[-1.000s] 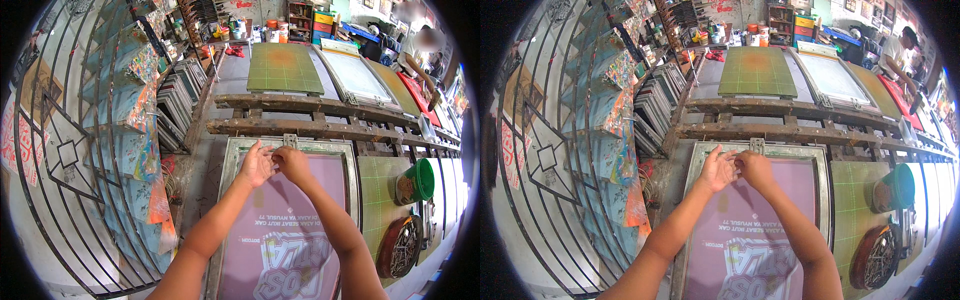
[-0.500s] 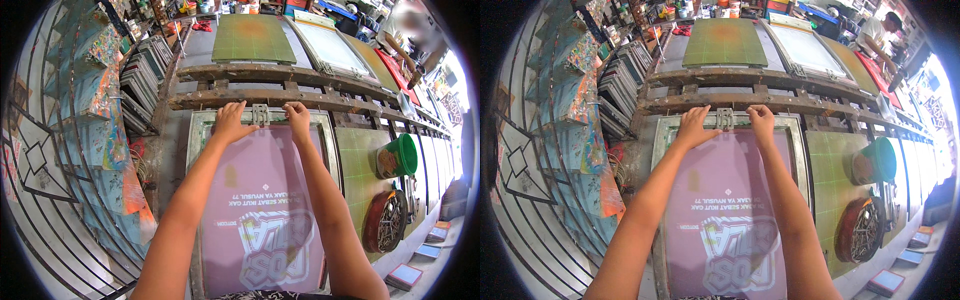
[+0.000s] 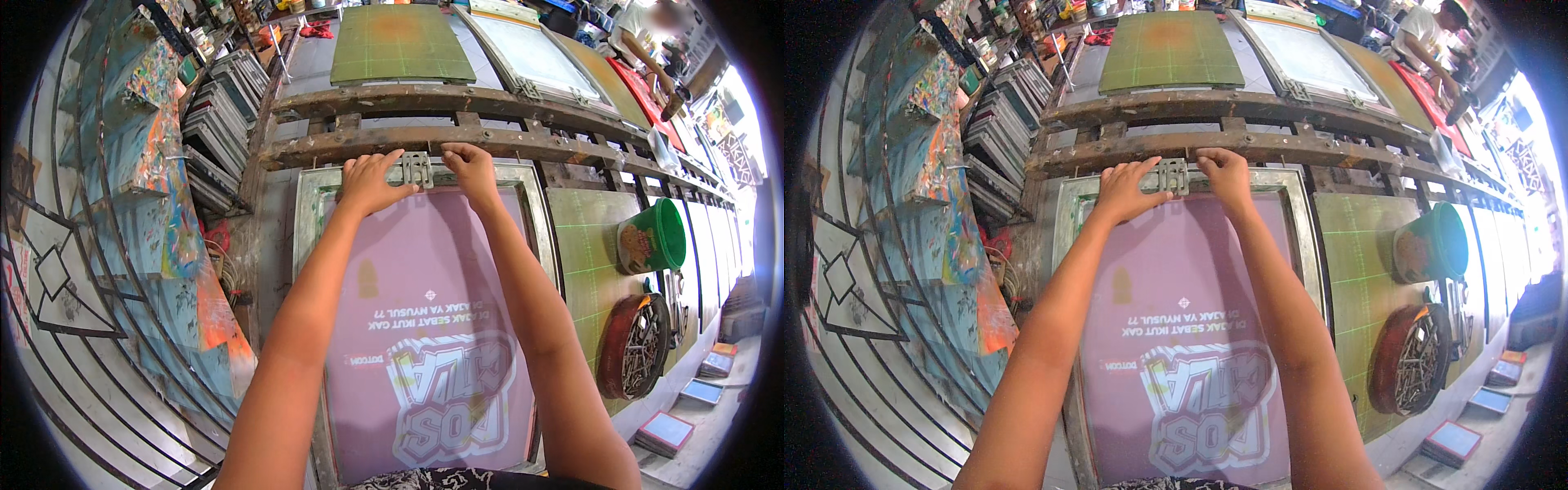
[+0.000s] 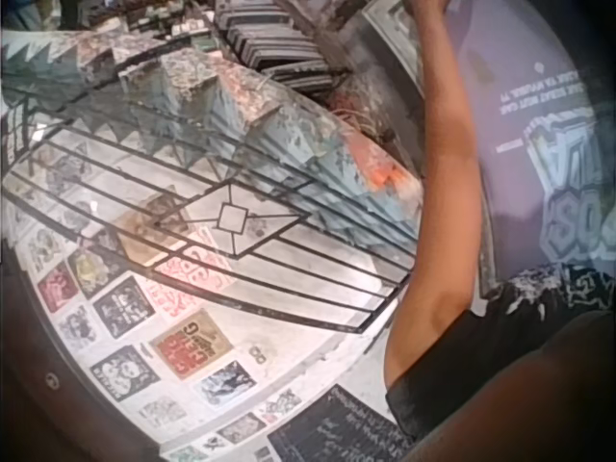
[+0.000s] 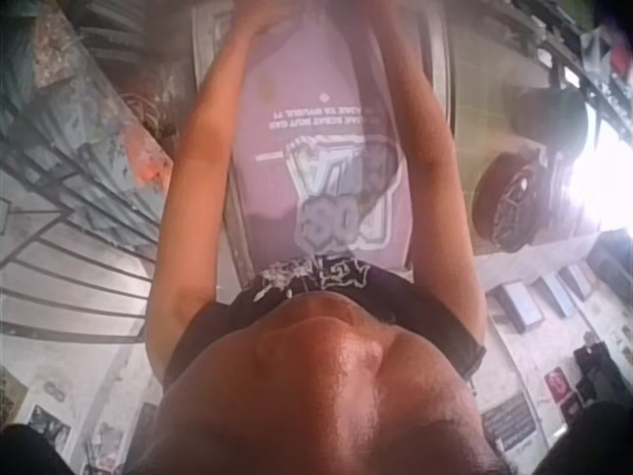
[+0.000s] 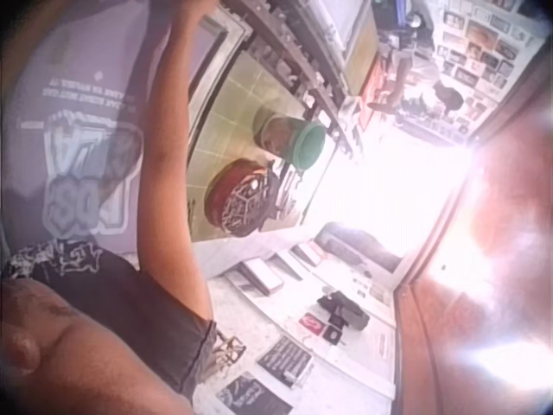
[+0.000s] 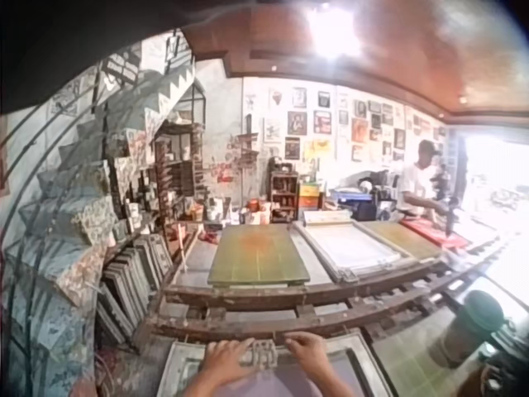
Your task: The person prepares a screen-printing frame by picking up hardware from a tray and using a tool to tighten a bracket onto the wooden frame before lifting the screen to reveal a printed red shirt.
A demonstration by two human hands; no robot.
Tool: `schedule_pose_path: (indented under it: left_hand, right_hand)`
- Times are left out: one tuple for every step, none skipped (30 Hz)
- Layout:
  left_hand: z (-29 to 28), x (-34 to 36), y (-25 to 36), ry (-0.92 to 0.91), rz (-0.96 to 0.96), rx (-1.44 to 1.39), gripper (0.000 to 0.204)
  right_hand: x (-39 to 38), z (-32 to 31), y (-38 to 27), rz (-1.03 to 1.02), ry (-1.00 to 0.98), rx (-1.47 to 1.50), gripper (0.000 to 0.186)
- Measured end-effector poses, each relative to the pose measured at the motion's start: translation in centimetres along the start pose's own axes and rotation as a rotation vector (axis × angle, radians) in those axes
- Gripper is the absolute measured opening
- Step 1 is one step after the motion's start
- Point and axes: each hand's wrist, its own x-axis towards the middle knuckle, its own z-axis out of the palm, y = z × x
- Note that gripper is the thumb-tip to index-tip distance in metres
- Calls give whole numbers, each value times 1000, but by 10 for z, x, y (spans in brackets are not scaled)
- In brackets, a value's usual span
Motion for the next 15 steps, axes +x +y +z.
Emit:
schedule_pose_path:
  left_hand:
    - [0,0,-1,-5,-5,1,85]
    - [-1,0,1,-9,-8,1,84]
    - [-1,0,2,-14,-9,1,84]
    - [-3,0,3,-19,-10,0,84]
    - [-4,-1,2,-24,-12,2,85]
    - [-3,-1,0,-23,-9,8,85]
    - [-3,0,-2,-22,-7,14,85]
    - [-2,1,-1,-20,0,16,86]
    - [-1,1,-1,-15,3,14,86]
    - [0,2,-1,-11,5,13,86]
    - [0,0,-1,-8,2,13,86]
    - [0,0,-3,-1,0,8,86]
    - [-1,0,-4,7,-1,4,85]
    - [0,0,-5,15,-2,-2,84]
    - [1,-1,-6,19,-3,7,85]
  right_hand:
    - [1,6,-3,-42,-37,-69,16]
    - [3,11,-7,-85,-72,-140,16]
    - [4,15,-10,-128,-108,-211,17]
    - [4,21,-13,-199,-131,-284,17]
    - [4,27,-17,-271,-155,-355,18]
    - [4,32,-20,-343,-178,-426,18]
    - [4,36,-20,-446,-195,-477,19]
    - [6,37,-18,-475,-215,-499,18]
    - [7,38,-16,-504,-235,-521,17]
    - [8,38,-14,-532,-255,-544,16]
    - [8,40,-13,-545,-273,-583,15]
    - [8,41,-13,-558,-290,-622,15]
    - [7,42,-12,-570,-306,-662,15]
    - [7,41,-14,-568,-316,-668,15]
    - [6,41,-16,-565,-324,-674,14]
